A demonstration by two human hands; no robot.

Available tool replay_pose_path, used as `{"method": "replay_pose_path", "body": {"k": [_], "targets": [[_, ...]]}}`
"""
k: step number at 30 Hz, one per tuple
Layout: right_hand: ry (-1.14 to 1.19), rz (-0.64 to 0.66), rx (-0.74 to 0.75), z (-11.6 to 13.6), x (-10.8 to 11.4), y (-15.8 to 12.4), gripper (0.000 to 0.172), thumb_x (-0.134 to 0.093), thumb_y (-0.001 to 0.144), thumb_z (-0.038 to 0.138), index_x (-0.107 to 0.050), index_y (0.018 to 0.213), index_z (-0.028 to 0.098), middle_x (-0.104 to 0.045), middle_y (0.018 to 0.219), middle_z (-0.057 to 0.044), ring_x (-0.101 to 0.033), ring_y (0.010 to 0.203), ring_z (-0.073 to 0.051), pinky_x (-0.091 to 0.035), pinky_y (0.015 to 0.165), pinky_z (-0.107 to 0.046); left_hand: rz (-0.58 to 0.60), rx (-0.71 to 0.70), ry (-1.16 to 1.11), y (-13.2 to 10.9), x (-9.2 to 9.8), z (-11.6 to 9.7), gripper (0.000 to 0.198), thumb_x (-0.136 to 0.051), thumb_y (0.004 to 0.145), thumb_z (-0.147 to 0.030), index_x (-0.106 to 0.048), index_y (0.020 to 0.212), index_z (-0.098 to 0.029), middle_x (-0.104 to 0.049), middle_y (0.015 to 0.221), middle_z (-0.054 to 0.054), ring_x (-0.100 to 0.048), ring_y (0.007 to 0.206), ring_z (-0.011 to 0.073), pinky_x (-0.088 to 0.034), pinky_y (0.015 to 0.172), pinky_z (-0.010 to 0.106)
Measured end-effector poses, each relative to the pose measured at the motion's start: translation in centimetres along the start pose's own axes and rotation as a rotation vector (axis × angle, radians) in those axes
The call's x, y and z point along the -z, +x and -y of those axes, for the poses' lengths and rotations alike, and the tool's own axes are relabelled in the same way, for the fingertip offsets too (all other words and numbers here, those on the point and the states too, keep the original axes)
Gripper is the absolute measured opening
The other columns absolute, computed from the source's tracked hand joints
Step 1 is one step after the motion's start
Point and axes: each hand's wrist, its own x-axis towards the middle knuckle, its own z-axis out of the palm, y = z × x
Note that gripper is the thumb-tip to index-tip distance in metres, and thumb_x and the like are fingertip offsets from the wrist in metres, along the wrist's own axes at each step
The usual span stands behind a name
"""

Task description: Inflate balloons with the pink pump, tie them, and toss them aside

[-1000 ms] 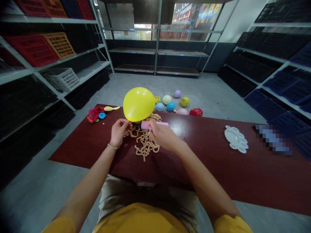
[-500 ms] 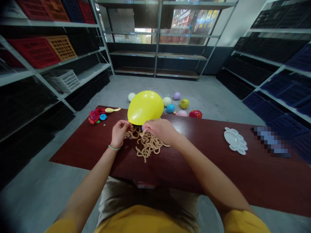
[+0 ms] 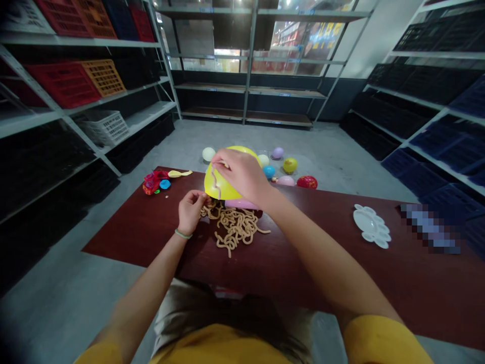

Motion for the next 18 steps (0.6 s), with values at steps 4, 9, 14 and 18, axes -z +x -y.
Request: {"method": "replay_pose_path", "body": {"k": [4,9,14,18], "targets": [[-0.035,0.010,0.092,1.7,-1.9,3.7,0.016,-0.051,0.097,0.019,-0.065,0.090,0.020,-0.067,0.093,0.000,-0.062,0.087,-0.014,-0.043,0.075,-0.026,-0.019,-0.114,0.168,-0.4,0.2,0.0,0.021,-0.064,0.085,-0.038,-0.066,0.085,-0.017,-0.069,0.073,0.001,-0.062,0.067,0.0132,-0.048,0.066,0.023],[-0.135,0.117,0.130,1.5,-5.4,4.9,0.015,-0.050,0.096,0.018,-0.064,0.089,0.019,-0.065,0.090,-0.003,-0.057,0.077,-0.016,-0.036,0.065,-0.029,-0.020,-0.190,0.192,-0.7,0.1,0.3,0.019,-0.062,0.087,-0.037,-0.067,0.085,-0.018,-0.068,0.074,0.001,-0.061,0.067,0.0135,-0.047,0.066,0.023],[-0.171,0.257,0.226,0.0,-7.1,3.3,0.020,-0.053,0.093,0.014,-0.065,0.078,0.020,-0.065,0.085,-0.005,-0.056,0.081,-0.019,-0.038,0.071,-0.032,-0.028,-0.228,0.224,-0.9,0.2,0.3,0.019,-0.063,0.088,-0.037,-0.068,0.088,-0.019,-0.069,0.077,0.002,-0.062,0.068,0.0143,-0.046,0.067,0.024],[-0.255,0.286,0.340,-0.9,-7.5,2.5,0.016,-0.056,0.093,0.018,-0.069,0.083,0.022,-0.065,0.090,-0.005,-0.053,0.089,-0.022,-0.039,0.082,-0.036,-0.062,-0.276,0.274,-0.9,0.4,0.0,0.016,-0.063,0.089,-0.034,-0.069,0.090,-0.019,-0.070,0.080,0.002,-0.063,0.072,0.0152,-0.047,0.069,0.025]]}}
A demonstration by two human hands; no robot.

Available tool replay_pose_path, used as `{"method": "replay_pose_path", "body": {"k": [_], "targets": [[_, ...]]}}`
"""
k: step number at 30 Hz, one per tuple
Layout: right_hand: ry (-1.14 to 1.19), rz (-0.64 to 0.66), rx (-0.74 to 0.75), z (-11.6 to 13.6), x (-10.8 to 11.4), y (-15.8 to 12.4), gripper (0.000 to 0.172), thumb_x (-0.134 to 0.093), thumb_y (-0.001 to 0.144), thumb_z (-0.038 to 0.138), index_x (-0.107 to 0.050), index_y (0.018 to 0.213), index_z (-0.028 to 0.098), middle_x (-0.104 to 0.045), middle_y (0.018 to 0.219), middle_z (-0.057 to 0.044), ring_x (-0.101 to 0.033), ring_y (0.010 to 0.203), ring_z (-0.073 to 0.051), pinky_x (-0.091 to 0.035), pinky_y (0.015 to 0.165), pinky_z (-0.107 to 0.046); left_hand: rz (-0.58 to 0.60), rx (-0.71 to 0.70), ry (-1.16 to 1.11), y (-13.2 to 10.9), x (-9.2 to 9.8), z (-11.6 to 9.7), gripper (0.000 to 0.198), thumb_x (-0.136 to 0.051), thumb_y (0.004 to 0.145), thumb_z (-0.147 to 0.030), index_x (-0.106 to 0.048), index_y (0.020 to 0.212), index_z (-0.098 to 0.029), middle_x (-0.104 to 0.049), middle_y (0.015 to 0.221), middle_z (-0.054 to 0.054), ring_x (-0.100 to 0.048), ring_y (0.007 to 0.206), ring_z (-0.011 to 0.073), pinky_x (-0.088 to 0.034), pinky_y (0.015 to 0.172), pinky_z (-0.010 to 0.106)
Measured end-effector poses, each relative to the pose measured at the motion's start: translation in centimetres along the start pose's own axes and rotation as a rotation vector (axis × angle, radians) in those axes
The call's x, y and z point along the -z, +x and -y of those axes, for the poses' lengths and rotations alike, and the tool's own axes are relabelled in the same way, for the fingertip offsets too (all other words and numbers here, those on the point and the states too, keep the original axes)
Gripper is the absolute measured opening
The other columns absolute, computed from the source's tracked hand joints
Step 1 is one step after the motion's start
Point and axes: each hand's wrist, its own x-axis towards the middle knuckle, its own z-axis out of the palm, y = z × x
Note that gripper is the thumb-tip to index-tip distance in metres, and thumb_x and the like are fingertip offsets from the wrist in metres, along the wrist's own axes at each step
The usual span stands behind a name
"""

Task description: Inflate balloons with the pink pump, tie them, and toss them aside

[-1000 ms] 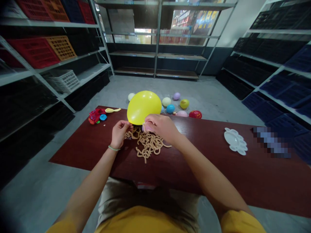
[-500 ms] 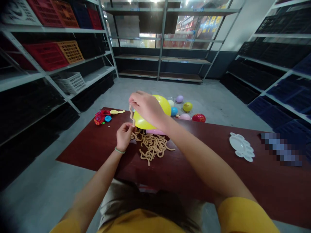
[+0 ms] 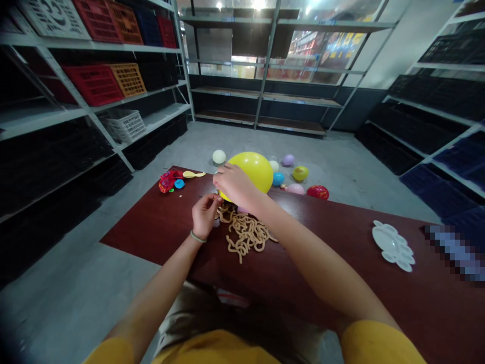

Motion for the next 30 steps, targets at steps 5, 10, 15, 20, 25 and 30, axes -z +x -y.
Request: {"method": "replay_pose_path", "body": {"k": [5,10,15,20,25,30], "targets": [[-0.014,-0.004,0.047,0.1,-0.2,-0.7,0.016,-0.058,0.093,0.021,-0.071,0.085,0.023,-0.065,0.097,-0.005,-0.053,0.096,-0.022,-0.042,0.085,-0.037,-0.074,-0.212,0.109,0.7,0.3,0.0,0.009,-0.064,0.087,-0.025,-0.070,0.088,-0.019,-0.066,0.103,0.009,-0.063,0.099,0.0205,-0.050,0.085,0.033],[-0.008,0.010,0.091,0.3,0.5,-1.2,0.017,-0.056,0.094,0.017,-0.070,0.085,0.022,-0.065,0.098,-0.006,-0.055,0.099,-0.022,-0.046,0.087,-0.037,-0.058,-0.321,0.176,1.3,0.8,-0.3,0.006,-0.063,0.088,-0.021,-0.069,0.089,-0.019,-0.066,0.109,0.010,-0.061,0.108,0.0220,-0.047,0.097,0.040],[0.011,-0.012,0.073,0.0,1.1,-1.7,0.021,-0.053,0.094,0.014,-0.068,0.084,0.022,-0.066,0.099,-0.006,-0.058,0.099,-0.022,-0.048,0.088,-0.036,-0.004,-0.389,0.289,1.6,1.0,-1.9,0.004,-0.067,0.086,-0.022,-0.069,0.089,-0.020,-0.066,0.111,0.009,-0.059,0.109,0.0238,-0.045,0.097,0.041],[0.021,-0.043,0.052,0.1,1.6,-2.6,0.019,-0.052,0.094,0.012,-0.068,0.090,0.021,-0.065,0.101,-0.006,-0.058,0.098,-0.020,-0.049,0.084,-0.033,0.105,-0.286,0.189,1.6,0.8,-3.7,0.007,-0.061,0.088,-0.017,-0.067,0.087,-0.019,-0.067,0.092,0.006,-0.061,0.086,0.0175,-0.048,0.080,0.029],[-0.022,-0.130,-0.002,1.0,2.2,-4.2,0.017,-0.054,0.094,0.015,-0.070,0.089,0.021,-0.062,0.106,-0.007,-0.051,0.105,-0.023,-0.045,0.089,-0.036,0.136,-0.056,0.161,1.5,0.7,-5.0,0.009,-0.062,0.086,-0.024,-0.069,0.085,-0.019,-0.068,0.081,0.001,-0.059,0.072,0.0147,-0.045,0.068,0.025],[-0.183,-0.158,-0.082,2.6,3.0,-5.8,0.014,-0.055,0.093,0.016,-0.068,0.096,0.019,-0.063,0.095,-0.008,-0.049,0.093,-0.024,-0.039,0.084,-0.037,0.199,0.252,-0.119,1.4,0.0,-6.2,0.016,-0.066,0.080,-0.033,-0.068,0.080,-0.017,-0.065,0.066,-0.001,-0.058,0.059,0.0124,-0.046,0.060,0.024]]}}
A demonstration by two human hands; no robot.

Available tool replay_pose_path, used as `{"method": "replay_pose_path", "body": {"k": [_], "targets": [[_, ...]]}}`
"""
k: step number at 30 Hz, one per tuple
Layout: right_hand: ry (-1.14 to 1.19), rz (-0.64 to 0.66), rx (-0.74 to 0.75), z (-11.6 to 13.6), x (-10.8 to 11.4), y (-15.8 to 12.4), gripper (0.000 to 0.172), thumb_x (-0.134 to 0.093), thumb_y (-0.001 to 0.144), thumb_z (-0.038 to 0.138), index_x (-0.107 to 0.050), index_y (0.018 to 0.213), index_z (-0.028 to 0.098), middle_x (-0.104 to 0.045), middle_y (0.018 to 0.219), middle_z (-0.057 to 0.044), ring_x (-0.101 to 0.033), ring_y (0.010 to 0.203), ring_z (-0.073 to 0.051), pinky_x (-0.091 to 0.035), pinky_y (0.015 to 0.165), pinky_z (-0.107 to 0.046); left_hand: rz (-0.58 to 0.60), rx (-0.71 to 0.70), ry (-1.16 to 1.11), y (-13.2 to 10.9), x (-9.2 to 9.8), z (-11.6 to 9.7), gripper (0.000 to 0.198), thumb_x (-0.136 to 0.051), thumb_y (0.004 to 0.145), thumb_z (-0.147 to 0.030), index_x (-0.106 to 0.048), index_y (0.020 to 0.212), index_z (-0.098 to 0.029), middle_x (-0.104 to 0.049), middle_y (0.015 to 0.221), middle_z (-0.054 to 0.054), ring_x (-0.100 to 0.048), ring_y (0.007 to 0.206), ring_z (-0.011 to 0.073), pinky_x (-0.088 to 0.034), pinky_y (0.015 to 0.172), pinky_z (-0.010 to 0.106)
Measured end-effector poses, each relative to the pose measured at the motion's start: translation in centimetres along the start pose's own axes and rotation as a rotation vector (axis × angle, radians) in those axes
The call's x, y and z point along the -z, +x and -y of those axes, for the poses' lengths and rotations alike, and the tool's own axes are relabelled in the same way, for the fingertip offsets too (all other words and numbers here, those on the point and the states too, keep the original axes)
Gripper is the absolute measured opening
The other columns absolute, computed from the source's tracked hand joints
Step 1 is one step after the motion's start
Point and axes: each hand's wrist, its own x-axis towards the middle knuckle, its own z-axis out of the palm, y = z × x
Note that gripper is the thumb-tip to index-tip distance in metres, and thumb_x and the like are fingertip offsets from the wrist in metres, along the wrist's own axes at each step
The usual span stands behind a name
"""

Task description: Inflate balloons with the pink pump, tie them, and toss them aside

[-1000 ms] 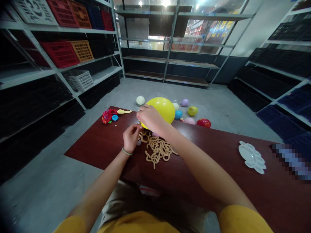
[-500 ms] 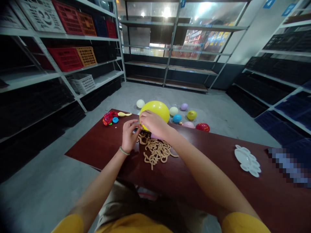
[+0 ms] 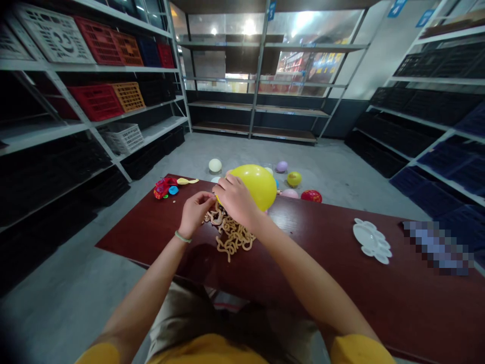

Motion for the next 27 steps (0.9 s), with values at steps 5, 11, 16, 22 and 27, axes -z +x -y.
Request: {"method": "replay_pose_path", "body": {"k": [5,11,16,22,27], "targets": [[-0.091,-0.006,-0.008,0.3,1.2,-0.7,0.014,-0.052,0.093,0.016,-0.065,0.097,0.018,-0.065,0.091,-0.008,-0.052,0.087,-0.024,-0.034,0.078,-0.037,0.005,0.188,-0.279,-0.1,-1.3,-1.1,0.023,-0.075,0.070,-0.035,-0.066,0.076,-0.014,-0.066,0.066,0.000,-0.060,0.058,0.0114,-0.052,0.063,0.025],[0.087,-0.059,-0.083,-0.1,2.8,-1.6,0.017,-0.048,0.093,0.013,-0.063,0.098,0.022,-0.066,0.086,-0.004,-0.053,0.083,-0.022,-0.033,0.073,-0.035,-0.081,0.212,-0.485,0.1,-2.2,-2.8,0.027,-0.078,0.068,-0.033,-0.063,0.079,-0.013,-0.068,0.071,0.002,-0.065,0.064,0.0122,-0.056,0.068,0.028],[0.158,-0.115,-0.124,0.2,2.7,-3.1,0.016,-0.047,0.091,0.013,-0.062,0.095,0.019,-0.062,0.096,-0.009,-0.051,0.094,-0.025,-0.039,0.084,-0.037,-0.152,0.145,-0.468,-0.1,-2.9,-3.4,0.021,-0.075,0.072,-0.031,-0.062,0.077,-0.015,-0.067,0.072,0.002,-0.064,0.066,0.0118,-0.054,0.070,0.027],[-0.093,-0.017,-0.088,0.7,1.7,-3.7,0.023,-0.059,0.091,0.038,-0.062,0.095,0.015,-0.060,0.093,-0.012,-0.049,0.090,-0.029,-0.038,0.077,-0.041,-0.189,0.061,-0.408,-0.2,-3.3,-2.7,0.019,-0.074,0.074,-0.031,-0.065,0.078,-0.014,-0.069,0.077,0.003,-0.064,0.071,0.0125,-0.051,0.075,0.027],[-0.236,-0.068,-0.118,0.8,0.6,-3.4,0.016,-0.057,0.092,0.032,-0.062,0.094,0.017,-0.060,0.088,-0.012,-0.046,0.086,-0.028,-0.033,0.071,-0.040,-0.182,0.083,-0.458,-0.3,-3.5,-2.8,0.018,-0.074,0.074,-0.029,-0.064,0.077,-0.014,-0.069,0.077,0.003,-0.065,0.073,0.0134,-0.051,0.078,0.029]]}}
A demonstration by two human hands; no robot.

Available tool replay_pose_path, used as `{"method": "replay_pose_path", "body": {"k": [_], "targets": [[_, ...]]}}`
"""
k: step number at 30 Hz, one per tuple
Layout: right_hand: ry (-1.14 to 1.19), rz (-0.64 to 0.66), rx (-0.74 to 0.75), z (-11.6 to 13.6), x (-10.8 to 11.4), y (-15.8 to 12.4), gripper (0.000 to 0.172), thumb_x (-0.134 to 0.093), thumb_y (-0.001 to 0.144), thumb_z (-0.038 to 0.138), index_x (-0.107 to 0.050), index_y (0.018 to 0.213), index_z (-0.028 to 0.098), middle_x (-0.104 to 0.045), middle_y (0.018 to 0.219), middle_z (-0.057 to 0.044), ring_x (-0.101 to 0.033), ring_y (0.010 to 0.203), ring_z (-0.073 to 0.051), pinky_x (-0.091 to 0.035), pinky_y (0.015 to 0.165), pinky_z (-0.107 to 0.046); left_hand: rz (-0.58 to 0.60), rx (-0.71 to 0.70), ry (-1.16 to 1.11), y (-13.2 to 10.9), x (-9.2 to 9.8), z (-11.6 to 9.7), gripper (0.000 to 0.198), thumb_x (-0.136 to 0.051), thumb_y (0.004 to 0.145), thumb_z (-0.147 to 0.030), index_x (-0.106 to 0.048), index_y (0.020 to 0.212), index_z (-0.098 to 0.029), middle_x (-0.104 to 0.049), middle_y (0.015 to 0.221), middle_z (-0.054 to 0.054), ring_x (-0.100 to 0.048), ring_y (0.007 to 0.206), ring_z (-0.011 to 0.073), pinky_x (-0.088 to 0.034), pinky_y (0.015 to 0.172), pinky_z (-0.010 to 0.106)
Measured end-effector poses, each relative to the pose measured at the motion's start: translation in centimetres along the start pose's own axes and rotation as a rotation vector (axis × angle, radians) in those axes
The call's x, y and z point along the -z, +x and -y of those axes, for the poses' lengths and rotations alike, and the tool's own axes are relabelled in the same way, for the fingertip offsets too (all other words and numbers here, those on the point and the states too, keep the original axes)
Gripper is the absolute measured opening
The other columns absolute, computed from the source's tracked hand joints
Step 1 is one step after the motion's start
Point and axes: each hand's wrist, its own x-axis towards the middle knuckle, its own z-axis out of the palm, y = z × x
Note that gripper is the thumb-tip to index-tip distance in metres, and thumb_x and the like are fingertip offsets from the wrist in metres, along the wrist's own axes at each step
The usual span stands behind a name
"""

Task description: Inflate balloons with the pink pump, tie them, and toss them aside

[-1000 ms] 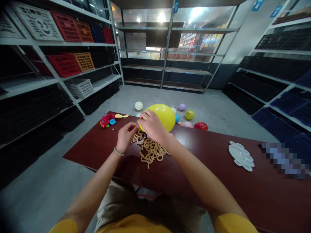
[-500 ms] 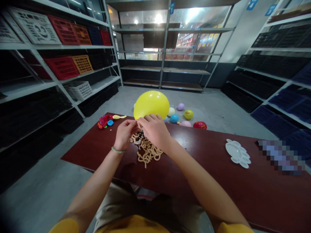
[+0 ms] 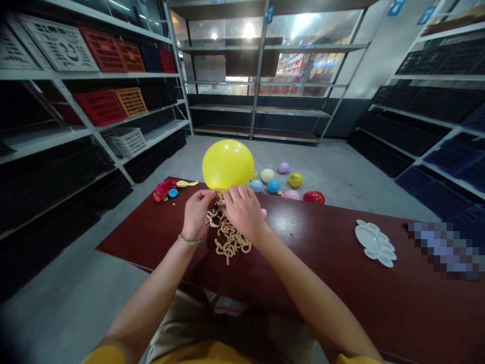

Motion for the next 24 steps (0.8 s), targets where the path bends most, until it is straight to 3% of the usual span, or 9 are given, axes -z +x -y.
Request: {"method": "replay_pose_path", "body": {"k": [6,13,17,24], "targets": [[-0.042,-0.031,0.022,-0.2,-0.9,0.1,0.018,-0.045,0.096,0.019,-0.061,0.088,0.020,-0.058,0.083,-0.009,-0.044,0.082,-0.026,-0.031,0.070,-0.040,-0.017,0.014,0.002,0.0,0.3,-0.4,0.019,-0.074,0.073,-0.030,-0.065,0.076,-0.014,-0.070,0.076,0.003,-0.065,0.072,0.0130,-0.051,0.079,0.029],[0.151,-0.031,0.143,-1.9,0.2,0.2,0.014,-0.050,0.089,0.021,-0.062,0.082,0.021,-0.059,0.085,-0.007,-0.044,0.085,-0.025,-0.034,0.075,-0.040,0.049,0.061,0.157,0.7,1.5,-0.5,0.023,-0.075,0.072,-0.034,-0.066,0.075,-0.014,-0.068,0.070,0.003,-0.062,0.065,0.0123,-0.048,0.064,0.024],[0.315,-0.106,0.176,-2.5,0.7,0.9,0.015,-0.049,0.086,0.018,-0.060,0.077,0.022,-0.058,0.086,-0.006,-0.044,0.085,-0.023,-0.038,0.080,-0.037,0.138,0.067,0.183,0.7,1.1,-0.6,0.023,-0.074,0.074,-0.035,-0.063,0.072,-0.015,-0.066,0.068,0.001,-0.059,0.061,0.0110,-0.047,0.061,0.023],[0.400,-0.090,0.174,-4.5,0.9,1.3,0.019,-0.044,0.085,0.013,-0.060,0.081,0.021,-0.054,0.092,-0.009,-0.042,0.088,-0.025,-0.041,0.082,-0.041,0.395,0.106,0.191,-0.1,1.5,-1.4,0.025,-0.073,0.077,-0.037,-0.059,0.079,-0.017,-0.065,0.069,0.001,-0.059,0.061,0.0115,-0.047,0.053,0.021]]}}
